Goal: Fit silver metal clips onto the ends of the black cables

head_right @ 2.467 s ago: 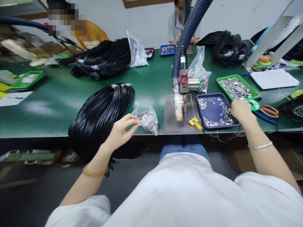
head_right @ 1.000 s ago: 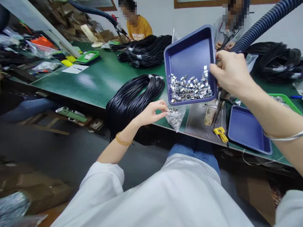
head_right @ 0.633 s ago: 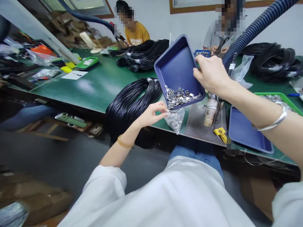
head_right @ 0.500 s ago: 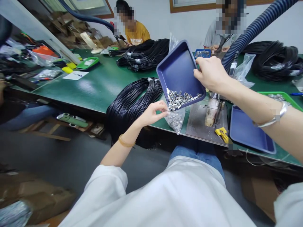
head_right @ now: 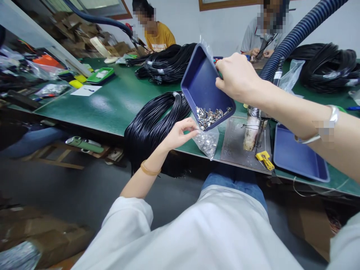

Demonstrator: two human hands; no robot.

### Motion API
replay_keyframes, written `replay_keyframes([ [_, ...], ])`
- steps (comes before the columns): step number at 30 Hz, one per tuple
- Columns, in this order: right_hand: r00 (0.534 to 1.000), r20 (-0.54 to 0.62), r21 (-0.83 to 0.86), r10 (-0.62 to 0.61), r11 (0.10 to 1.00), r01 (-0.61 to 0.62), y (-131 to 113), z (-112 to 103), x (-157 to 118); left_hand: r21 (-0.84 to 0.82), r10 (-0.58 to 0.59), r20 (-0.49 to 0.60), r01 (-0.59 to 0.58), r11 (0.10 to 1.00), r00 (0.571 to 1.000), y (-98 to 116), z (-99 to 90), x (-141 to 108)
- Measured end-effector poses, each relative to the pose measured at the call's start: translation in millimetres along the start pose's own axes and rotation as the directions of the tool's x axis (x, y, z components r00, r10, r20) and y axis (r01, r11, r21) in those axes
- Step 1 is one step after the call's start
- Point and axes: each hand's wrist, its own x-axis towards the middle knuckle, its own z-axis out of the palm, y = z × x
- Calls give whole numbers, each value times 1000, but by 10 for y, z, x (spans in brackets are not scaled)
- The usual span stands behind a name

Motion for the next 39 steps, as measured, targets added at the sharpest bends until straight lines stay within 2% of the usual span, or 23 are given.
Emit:
replay_keyframes([
  [4,996,-7,-154,-86,985,84,-43,-21,10,-24,-5,5,5,1000,1000,-9,3,4],
  [22,994,-52,-196,-98,977,86,-222,28,-63,-19,14,-10,-14,1000,1000,-35,6,4],
  [29,994,-78,-137,-78,988,67,-224,86,-107,-4,17,-14,-17,1000,1000,-33,19,7],
  [34,994,-101,-109,-51,993,40,-191,114,-221,80,34,-17,-32,996,999,-36,9,14],
  [39,996,-80,-57,28,998,-33,-147,175,-256,270,85,-64,-64,961,994,3,56,21],
])
